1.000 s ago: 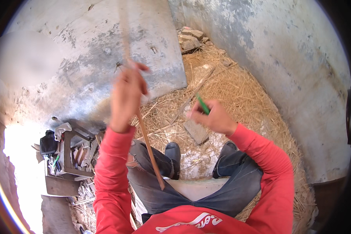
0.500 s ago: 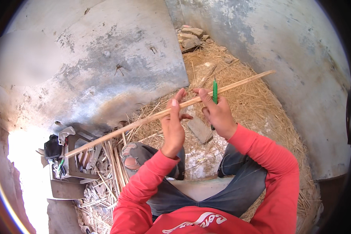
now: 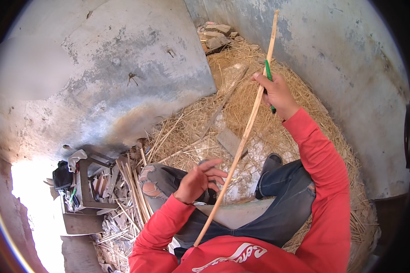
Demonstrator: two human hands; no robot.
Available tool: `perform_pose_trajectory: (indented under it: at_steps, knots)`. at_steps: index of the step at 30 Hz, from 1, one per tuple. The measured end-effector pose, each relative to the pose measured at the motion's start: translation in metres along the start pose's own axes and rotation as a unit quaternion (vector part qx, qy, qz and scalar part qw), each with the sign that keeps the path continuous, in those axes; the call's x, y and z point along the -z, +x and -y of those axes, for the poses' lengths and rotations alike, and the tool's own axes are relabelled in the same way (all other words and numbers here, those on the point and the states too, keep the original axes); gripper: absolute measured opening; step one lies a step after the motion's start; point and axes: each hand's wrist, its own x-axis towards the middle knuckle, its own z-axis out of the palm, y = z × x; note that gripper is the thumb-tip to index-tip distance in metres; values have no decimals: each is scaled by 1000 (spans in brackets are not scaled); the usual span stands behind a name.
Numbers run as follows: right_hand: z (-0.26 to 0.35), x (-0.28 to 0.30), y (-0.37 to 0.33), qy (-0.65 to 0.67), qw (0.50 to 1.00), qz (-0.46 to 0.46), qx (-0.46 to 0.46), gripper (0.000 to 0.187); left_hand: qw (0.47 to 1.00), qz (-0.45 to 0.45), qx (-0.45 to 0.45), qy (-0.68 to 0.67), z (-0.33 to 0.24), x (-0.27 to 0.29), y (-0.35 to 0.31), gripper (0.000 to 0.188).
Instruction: The person shapes a long thin wood strip, first using a small green utility knife to shave edges and then using a larger saw-like blade to scrape and thin the material.
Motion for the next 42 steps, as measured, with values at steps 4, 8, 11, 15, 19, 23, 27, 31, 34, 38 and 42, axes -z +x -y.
perform_pose_trajectory:
  at_steps: [4,8,11,15,19,23,27,31,34,38,42]
  knots:
    - [-7,-4,5,-55,998,-3,7,38,973,-22,47,227,-4,-27,10,50]
    - [-21,4,17,-176,977,-26,121,48,943,-61,33,326,-11,-21,32,46]
    - [-14,-4,-2,-355,931,30,80,57,939,-108,-13,326,-15,-15,44,49]
    - [-24,-38,-43,-383,905,143,114,54,979,-115,28,166,-17,-6,53,45]
    - [-25,-66,-72,-427,869,240,71,52,984,-106,0,141,-11,6,49,41]
    - [-28,-78,-81,-502,822,264,57,54,984,-160,-34,69,-13,0,47,30]
    - [-30,-85,-87,-511,811,281,51,57,980,-169,-37,99,-12,9,46,26]
    - [-39,-88,-85,-509,811,287,34,58,972,-184,-40,141,-6,9,43,28]
    - [-41,-87,-82,-491,818,301,23,57,971,-190,-37,139,-9,5,41,30]
    - [-64,-82,-76,-519,812,255,84,53,972,-197,-11,132,-6,15,40,31]
    - [-76,-76,-55,-555,791,234,106,52,973,-196,13,119,-5,22,38,31]
